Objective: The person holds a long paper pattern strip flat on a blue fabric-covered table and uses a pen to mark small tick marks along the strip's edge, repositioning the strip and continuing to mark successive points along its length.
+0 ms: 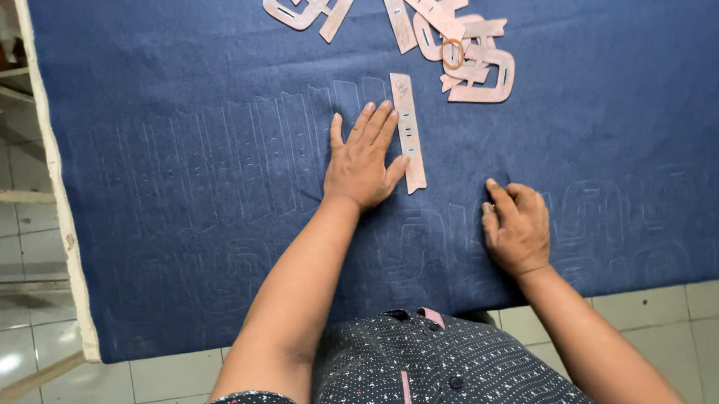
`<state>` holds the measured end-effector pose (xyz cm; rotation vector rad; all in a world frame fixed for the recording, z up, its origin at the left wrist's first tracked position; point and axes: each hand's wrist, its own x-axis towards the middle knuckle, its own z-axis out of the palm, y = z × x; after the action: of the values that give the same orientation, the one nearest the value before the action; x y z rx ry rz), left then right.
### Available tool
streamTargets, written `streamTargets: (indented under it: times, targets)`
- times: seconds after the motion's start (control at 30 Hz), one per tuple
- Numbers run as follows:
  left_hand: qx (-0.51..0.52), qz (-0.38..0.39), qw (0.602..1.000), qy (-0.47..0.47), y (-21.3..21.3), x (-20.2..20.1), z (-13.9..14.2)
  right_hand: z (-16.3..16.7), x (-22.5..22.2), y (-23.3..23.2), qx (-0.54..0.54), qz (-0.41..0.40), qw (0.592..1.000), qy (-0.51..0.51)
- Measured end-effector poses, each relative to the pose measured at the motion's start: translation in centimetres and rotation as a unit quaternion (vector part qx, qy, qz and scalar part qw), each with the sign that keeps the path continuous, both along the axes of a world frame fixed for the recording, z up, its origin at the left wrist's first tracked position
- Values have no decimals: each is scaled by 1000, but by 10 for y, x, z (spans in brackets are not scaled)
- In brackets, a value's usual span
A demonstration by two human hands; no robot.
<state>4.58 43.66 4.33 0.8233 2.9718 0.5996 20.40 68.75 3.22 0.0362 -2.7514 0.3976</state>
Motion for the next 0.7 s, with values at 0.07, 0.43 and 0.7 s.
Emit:
streamTargets:
  times: [0.07,0.43,0.7]
  targets:
    - [-19,-13,1000,-20,2,4,6,1,2,4,-8,7,1000,-6]
    - [-32,-25,999,15,15,6,12,-3,3,26,-44,28,998,-37]
    - [-16,-25,999,-12,5,-2,6,-6,-5,17,-18,24,999,-28]
